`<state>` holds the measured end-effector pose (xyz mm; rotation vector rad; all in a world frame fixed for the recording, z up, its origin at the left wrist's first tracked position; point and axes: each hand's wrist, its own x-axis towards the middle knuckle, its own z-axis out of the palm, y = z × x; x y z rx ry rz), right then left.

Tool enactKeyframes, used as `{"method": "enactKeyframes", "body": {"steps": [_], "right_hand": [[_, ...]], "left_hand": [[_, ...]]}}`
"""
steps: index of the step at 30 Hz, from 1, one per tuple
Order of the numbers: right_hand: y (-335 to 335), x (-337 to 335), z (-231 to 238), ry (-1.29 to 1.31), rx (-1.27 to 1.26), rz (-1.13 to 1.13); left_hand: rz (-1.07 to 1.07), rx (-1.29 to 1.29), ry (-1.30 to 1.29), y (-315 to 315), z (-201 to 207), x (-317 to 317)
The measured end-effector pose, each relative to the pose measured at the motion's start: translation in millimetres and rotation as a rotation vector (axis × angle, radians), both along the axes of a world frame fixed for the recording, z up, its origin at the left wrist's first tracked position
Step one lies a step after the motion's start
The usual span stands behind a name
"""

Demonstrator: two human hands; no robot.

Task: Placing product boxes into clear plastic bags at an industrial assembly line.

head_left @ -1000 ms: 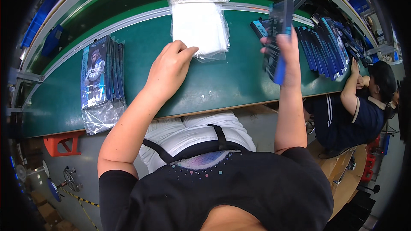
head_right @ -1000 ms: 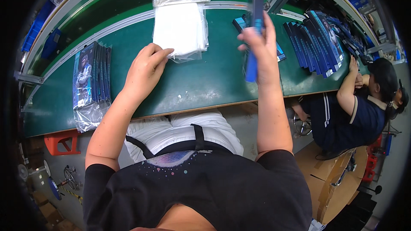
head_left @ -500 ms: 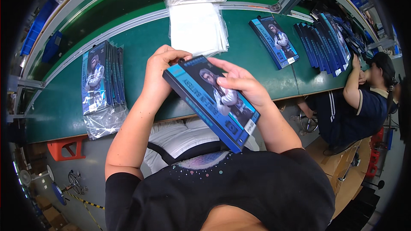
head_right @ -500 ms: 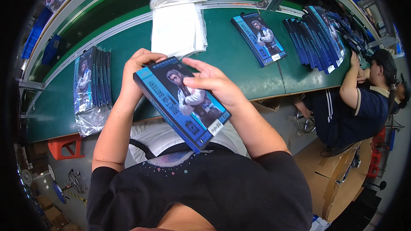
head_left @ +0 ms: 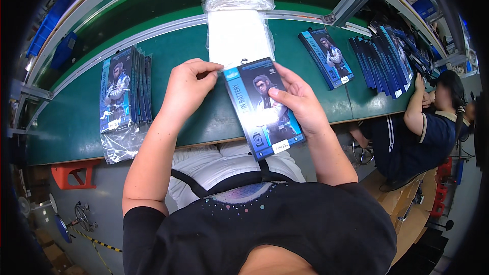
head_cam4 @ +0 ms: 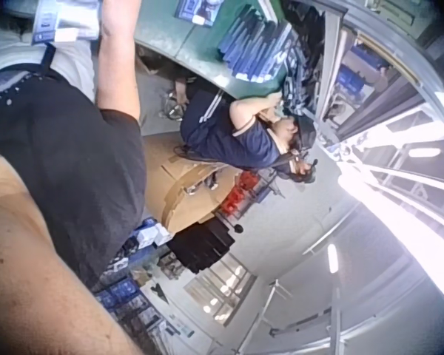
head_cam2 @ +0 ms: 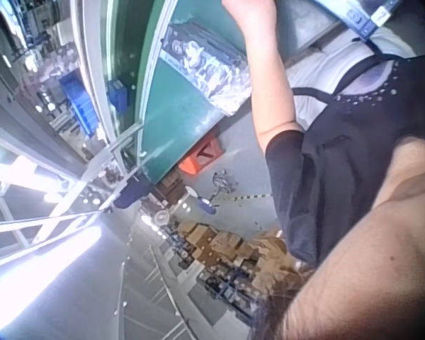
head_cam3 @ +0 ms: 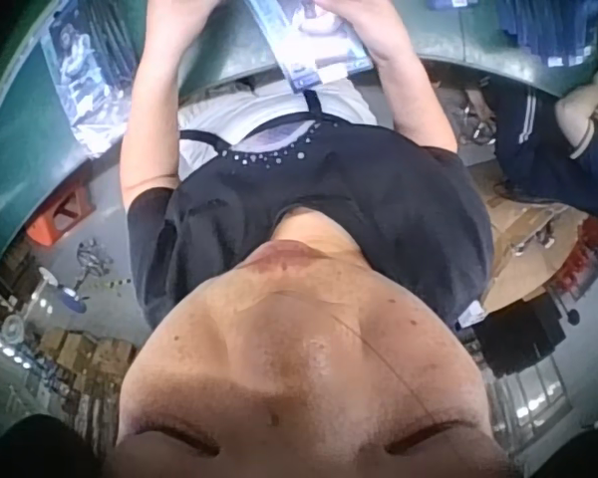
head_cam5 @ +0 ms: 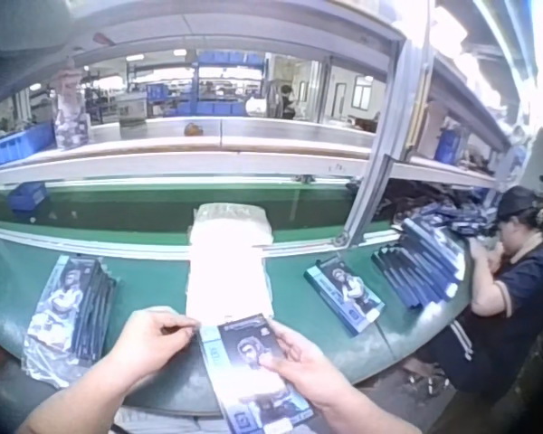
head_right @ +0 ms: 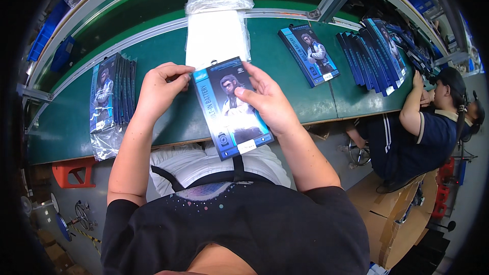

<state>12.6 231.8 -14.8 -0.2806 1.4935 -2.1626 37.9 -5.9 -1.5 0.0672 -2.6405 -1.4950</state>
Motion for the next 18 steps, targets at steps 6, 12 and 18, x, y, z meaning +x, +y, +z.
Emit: {"method": "enactKeyframes", "body": {"steps": [6,12,18], "right_hand": [[-10.6,12.3,-10.5,0.08,-0.009,-0.095],[-4.9,12.2,-5.4,-0.032,0.016,-0.2],[-8.6,27.6,4.2,-0.069,-0.081,-0.156]], "left_hand": [[-0.068,-0.167,0.229,17.3,6.5,12.6],[-0.204,0.067,0.049,8.7,9.9,25.1],[0.056,0.947,-0.167,18.2,2.4,30.8]]}}
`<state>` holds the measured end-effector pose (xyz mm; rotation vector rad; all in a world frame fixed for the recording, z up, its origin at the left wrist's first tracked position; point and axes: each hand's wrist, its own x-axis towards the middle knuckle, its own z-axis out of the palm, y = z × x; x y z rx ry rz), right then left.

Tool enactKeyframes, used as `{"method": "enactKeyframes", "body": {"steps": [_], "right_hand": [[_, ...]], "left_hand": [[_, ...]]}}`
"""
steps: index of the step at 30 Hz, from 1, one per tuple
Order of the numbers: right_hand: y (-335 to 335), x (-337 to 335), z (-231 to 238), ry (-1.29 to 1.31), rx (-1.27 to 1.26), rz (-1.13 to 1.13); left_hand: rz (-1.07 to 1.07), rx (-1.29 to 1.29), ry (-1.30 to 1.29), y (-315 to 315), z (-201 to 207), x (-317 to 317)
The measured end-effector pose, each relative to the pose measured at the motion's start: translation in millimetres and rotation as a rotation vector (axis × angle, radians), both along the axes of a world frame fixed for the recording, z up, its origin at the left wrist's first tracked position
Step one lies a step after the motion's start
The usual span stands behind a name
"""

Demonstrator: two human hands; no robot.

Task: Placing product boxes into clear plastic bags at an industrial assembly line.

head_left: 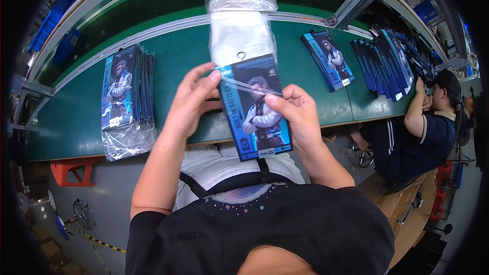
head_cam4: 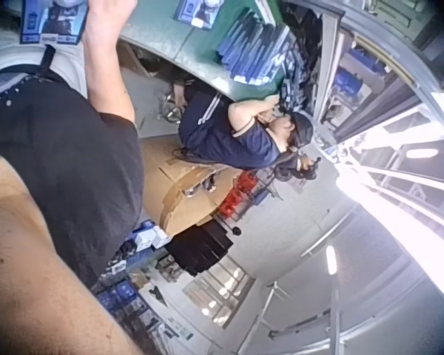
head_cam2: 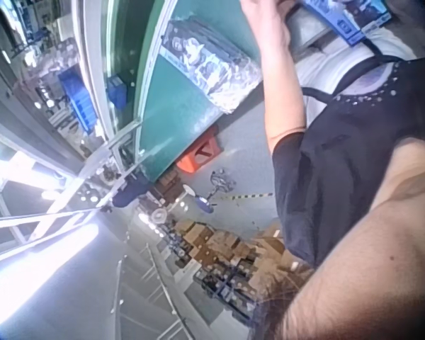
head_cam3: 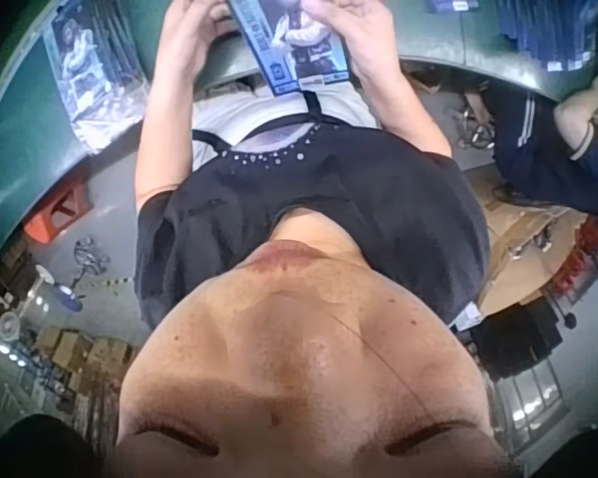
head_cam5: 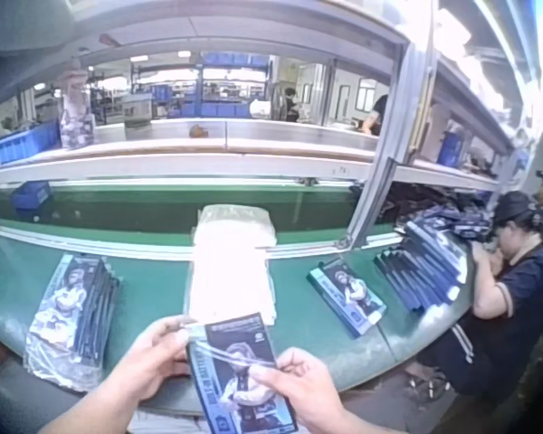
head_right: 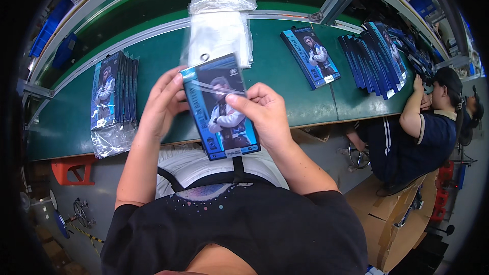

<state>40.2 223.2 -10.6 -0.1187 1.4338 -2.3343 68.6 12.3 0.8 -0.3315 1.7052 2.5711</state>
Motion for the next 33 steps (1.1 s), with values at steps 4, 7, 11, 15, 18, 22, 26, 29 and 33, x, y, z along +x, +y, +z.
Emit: {"method": "enactKeyframes", "body": {"steps": [4,7,11,15,18,22,26,29,33], "right_hand": [[-7.0,0.5,-12.9,0.054,0.117,0.097],[0.8,-0.3,-0.8,0.33,0.224,0.246],[10.7,-4.6,33.9,0.459,0.465,0.417],[3.6,-17.4,32.6,1.06,0.484,-0.089],[10.1,-11.0,44.1,1.084,0.251,-0.416],[15.7,-4.1,62.1,1.098,0.239,-0.415],[-20.1,10.0,52.3,1.24,0.435,0.165],[-18.5,8.9,51.3,1.146,0.379,0.249],[6.3,-15.6,47.8,0.955,0.54,-0.377]], "left_hand": [[0.019,0.339,-0.063,23.9,-7.1,1.6],[0.062,0.349,0.008,6.7,-4.7,-9.2],[0.091,0.509,0.001,7.0,1.4,-11.5],[-0.274,0.349,0.046,50.2,17.5,16.6],[-0.468,0.206,0.095,46.4,20.1,20.7],[-0.417,0.236,0.04,30.5,18.4,16.8],[-0.362,0.449,-0.063,32.8,12.1,14.7],[-0.587,0.784,0.096,17.7,-7.9,2.0],[-0.245,0.46,-0.08,6.6,11.3,17.4]]}}
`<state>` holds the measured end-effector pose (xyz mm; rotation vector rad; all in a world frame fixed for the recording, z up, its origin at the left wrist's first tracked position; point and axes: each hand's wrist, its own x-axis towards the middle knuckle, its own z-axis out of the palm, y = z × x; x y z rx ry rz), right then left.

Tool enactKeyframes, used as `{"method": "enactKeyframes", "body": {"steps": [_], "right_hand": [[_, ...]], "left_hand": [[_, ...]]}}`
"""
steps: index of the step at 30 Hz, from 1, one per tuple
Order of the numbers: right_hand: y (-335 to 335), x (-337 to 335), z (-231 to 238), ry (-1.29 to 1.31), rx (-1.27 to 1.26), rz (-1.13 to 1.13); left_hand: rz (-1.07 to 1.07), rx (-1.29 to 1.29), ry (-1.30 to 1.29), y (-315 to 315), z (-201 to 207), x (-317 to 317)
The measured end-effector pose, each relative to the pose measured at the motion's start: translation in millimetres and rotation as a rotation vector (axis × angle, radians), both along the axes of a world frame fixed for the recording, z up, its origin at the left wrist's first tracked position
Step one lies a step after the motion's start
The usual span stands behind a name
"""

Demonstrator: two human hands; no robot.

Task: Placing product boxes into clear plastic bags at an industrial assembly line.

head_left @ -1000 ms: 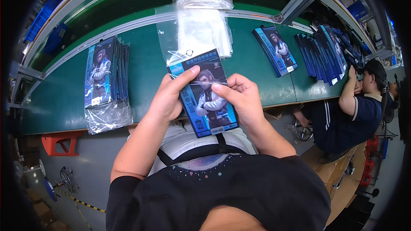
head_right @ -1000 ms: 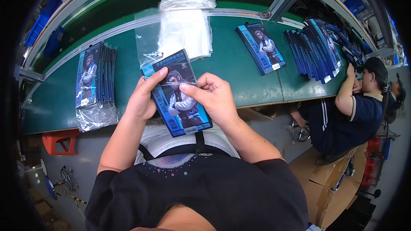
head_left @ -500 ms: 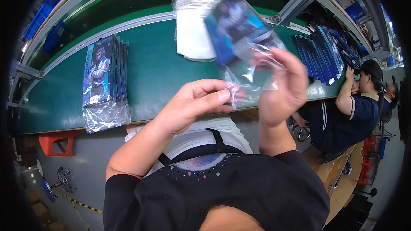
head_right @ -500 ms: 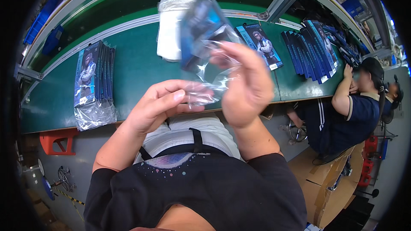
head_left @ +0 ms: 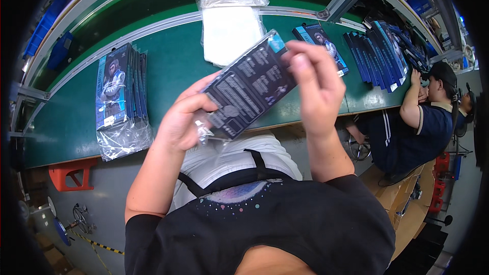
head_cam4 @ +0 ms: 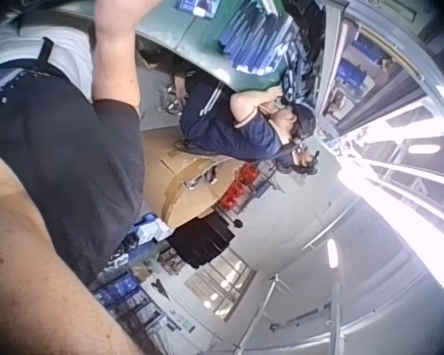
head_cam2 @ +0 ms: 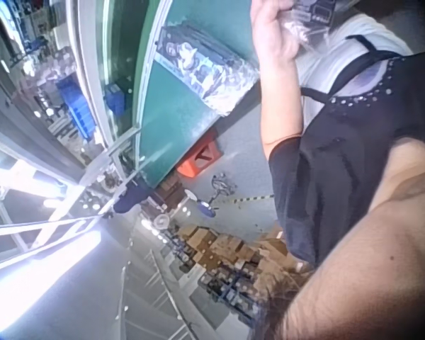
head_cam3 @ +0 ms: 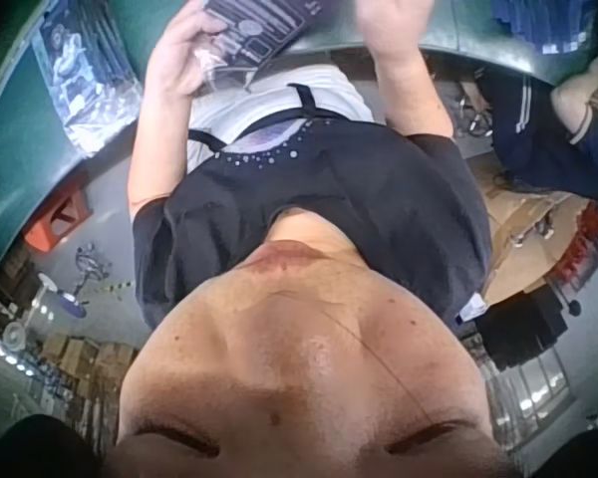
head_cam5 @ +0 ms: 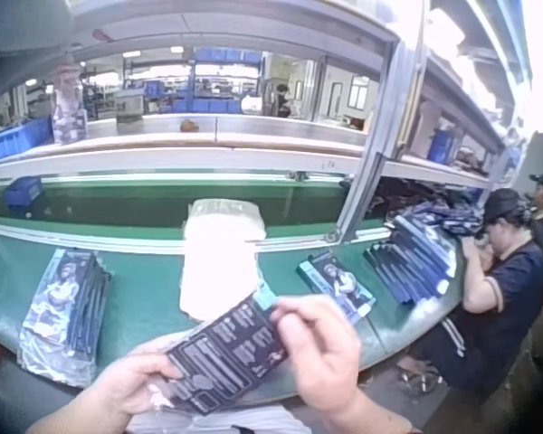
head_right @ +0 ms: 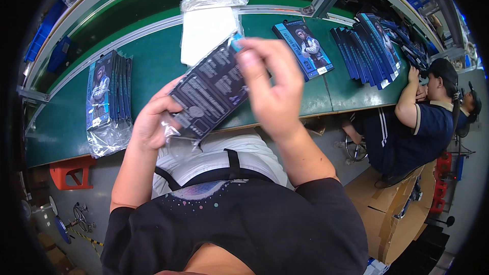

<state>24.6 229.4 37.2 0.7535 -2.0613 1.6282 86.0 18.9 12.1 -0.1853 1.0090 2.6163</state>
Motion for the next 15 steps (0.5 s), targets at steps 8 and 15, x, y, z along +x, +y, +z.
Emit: {"method": "enactKeyframes", "body": {"steps": [8,15], "right_hand": [[12.2,-44.9,-44.5,-0.537,-0.19,0.067],[68.0,-100.2,-44.0,-0.109,0.204,-0.499]], "left_hand": [[0.176,-0.323,0.039,-41.2,13.8,26.1],[1.012,-1.334,0.541,-88.4,57.2,61.7]]}}
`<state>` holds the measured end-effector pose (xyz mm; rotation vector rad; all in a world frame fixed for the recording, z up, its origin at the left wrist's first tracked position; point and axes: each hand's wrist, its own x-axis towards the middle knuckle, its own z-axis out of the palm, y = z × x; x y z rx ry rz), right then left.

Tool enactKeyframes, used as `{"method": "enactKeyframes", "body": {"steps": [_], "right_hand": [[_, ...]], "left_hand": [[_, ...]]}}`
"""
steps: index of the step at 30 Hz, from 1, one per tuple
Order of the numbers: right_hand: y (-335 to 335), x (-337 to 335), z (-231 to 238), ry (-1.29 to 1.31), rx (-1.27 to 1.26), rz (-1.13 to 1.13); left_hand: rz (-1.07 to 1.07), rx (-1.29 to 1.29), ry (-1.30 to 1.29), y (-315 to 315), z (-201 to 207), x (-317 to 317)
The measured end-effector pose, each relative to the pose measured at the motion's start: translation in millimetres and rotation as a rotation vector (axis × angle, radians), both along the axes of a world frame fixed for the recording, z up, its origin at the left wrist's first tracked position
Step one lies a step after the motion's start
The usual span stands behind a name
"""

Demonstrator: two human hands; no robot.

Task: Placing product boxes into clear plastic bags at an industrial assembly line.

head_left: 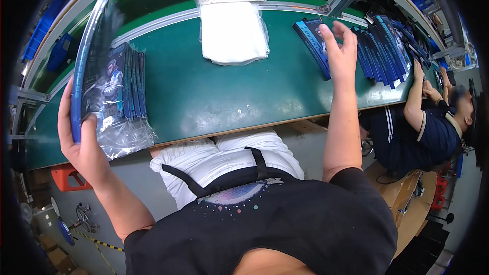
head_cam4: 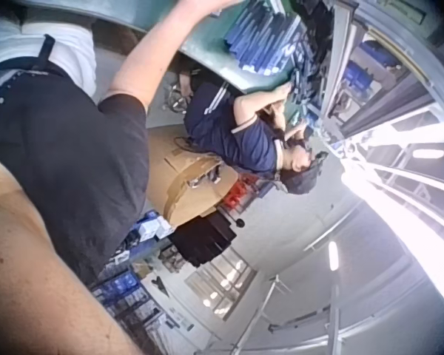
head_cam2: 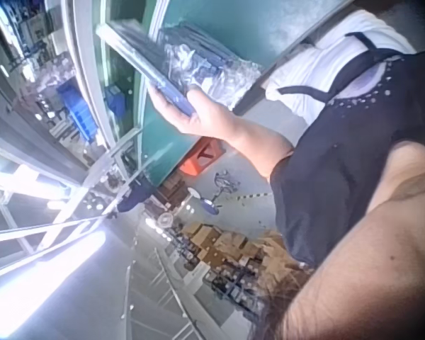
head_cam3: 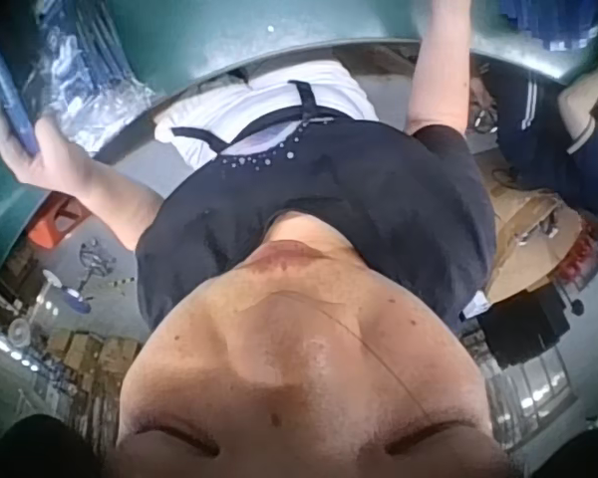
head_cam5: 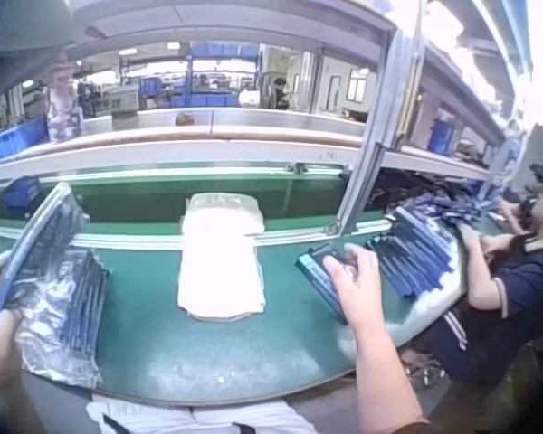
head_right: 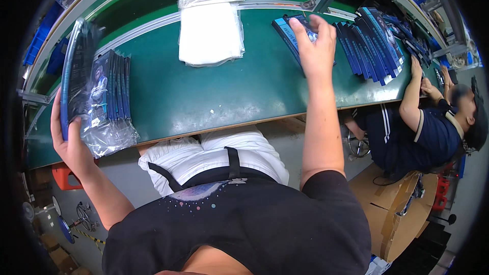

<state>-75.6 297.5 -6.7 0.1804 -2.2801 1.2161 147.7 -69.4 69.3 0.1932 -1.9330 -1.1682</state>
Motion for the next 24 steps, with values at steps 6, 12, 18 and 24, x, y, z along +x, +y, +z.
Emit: {"method": "enactKeyframes", "body": {"steps": [6,12,18,24], "right_hand": [[11.8,-8.2,-25.8,-0.38,0.701,-0.141],[-10.2,24.1,-10.4,-0.268,0.157,-0.053],[-19.6,37.0,5.2,-0.62,-1.08,0.8],[-10.7,53.6,-12.2,-0.77,-1.206,0.992]], "left_hand": [[0.178,-0.612,-0.471,-33.0,-42.3,-5.5],[0.187,-0.774,-0.363,3.0,-29.0,-23.5],[-0.289,-0.829,-0.262,78.2,-64.2,-80.9],[-0.374,-0.818,-0.286,77.8,-94.4,-134.5]]}}
